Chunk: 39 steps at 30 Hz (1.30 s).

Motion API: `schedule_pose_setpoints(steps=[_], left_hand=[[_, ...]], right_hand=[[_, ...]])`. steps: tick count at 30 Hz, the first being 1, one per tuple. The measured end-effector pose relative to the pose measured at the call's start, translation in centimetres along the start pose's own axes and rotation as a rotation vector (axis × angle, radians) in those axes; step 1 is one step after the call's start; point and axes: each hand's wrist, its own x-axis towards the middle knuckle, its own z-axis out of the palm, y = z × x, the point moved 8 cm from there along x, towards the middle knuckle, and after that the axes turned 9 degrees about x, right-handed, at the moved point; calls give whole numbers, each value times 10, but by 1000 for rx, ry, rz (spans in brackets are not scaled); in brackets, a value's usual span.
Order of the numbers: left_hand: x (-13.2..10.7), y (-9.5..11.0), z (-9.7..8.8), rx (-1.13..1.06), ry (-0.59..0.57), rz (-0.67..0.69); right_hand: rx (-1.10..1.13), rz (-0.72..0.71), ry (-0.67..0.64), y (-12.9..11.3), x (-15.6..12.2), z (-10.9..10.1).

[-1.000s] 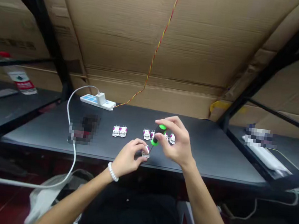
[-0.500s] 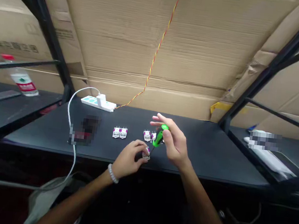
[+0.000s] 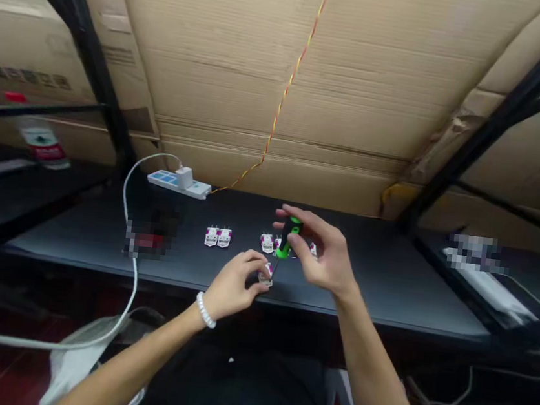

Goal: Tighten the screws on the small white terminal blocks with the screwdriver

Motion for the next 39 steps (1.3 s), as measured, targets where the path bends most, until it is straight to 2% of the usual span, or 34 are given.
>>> schedule_pose_setpoints(steps=[6, 8, 11, 13, 18, 20, 23, 25, 27, 33, 36, 39], left_hand=[[0, -2, 1, -3, 6, -6], [0, -2, 1, 2, 9, -4], [0, -1, 0, 11, 6, -2], [0, -1, 0, 14, 4, 3], [-1, 0, 0, 1, 15, 7], [-1, -1, 0, -1, 15, 5], [-1, -1, 0, -1, 13, 4], [-1, -1, 0, 0, 13, 1], [-1, 0, -1, 3, 12, 2], [-1, 1, -1, 10, 13, -1], [-1, 0, 0, 14, 10, 0], [-1, -1, -1, 15, 11, -4]], right_hand=[[-387, -160, 170, -18, 0, -8], [-336, -142, 122, -14, 1, -5], [-64, -43, -37, -6, 2, 1], [12, 10, -72, -3, 3, 0], [-343, -68, 103, -12, 8, -6], [-417, -100, 153, -13, 8, -4], [-267, -113, 102, -6, 7, 3], [-73, -65, 31, 2, 6, 6], [12, -18, 8, 7, 6, 6], [-297, -113, 123, -3, 9, -3], [-267, -133, 97, -4, 8, -4], [-130, -102, 41, -1, 6, -4]])
